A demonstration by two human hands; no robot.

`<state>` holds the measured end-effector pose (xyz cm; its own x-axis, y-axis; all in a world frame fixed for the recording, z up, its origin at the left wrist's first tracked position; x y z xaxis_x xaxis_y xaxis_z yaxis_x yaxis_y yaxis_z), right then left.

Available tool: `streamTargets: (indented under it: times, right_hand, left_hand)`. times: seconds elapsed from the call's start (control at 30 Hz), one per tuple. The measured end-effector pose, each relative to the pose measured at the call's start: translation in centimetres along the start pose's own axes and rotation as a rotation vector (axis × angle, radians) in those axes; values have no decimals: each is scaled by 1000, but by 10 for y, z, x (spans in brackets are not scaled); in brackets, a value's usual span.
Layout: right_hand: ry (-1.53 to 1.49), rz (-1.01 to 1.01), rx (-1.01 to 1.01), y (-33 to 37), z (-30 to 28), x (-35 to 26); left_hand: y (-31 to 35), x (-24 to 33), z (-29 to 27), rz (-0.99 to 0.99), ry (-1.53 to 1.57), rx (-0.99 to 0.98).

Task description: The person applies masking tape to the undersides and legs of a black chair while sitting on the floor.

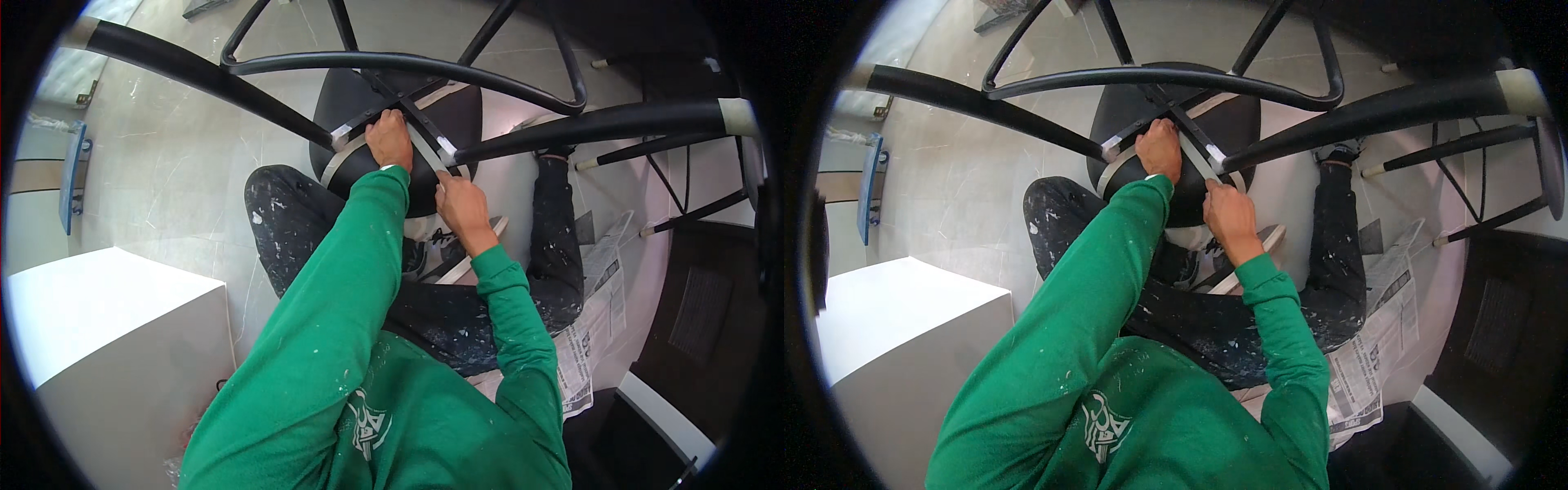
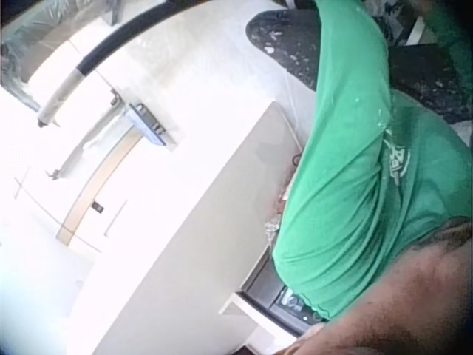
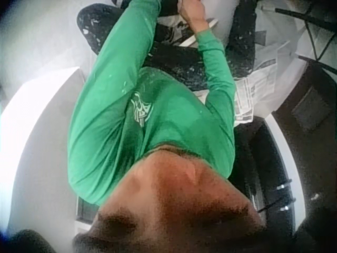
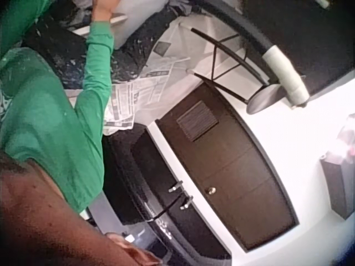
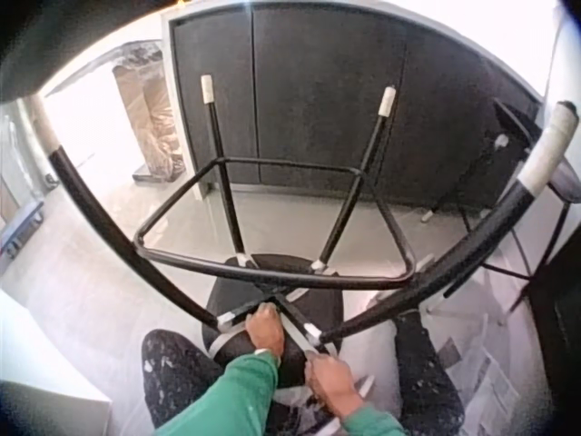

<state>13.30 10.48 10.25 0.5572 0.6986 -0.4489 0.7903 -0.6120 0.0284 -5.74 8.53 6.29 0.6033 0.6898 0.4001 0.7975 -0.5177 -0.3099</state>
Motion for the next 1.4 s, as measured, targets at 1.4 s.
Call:
streamTargets:
  times: [1.4]
  right_hand:
    - [178, -22, -58, -5, -2, -18]
  left_hand:
    - [30, -6, -16, 448, -24, -178]
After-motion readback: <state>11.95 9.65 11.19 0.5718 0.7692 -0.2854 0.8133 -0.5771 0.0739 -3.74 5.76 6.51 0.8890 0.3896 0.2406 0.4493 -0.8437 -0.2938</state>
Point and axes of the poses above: each hand's wrist, its own y-axis away from the middle knuckle, its own z-axis out of the palm, x = y × z, the point moved 8 cm from there along -y, towards the middle knuckle
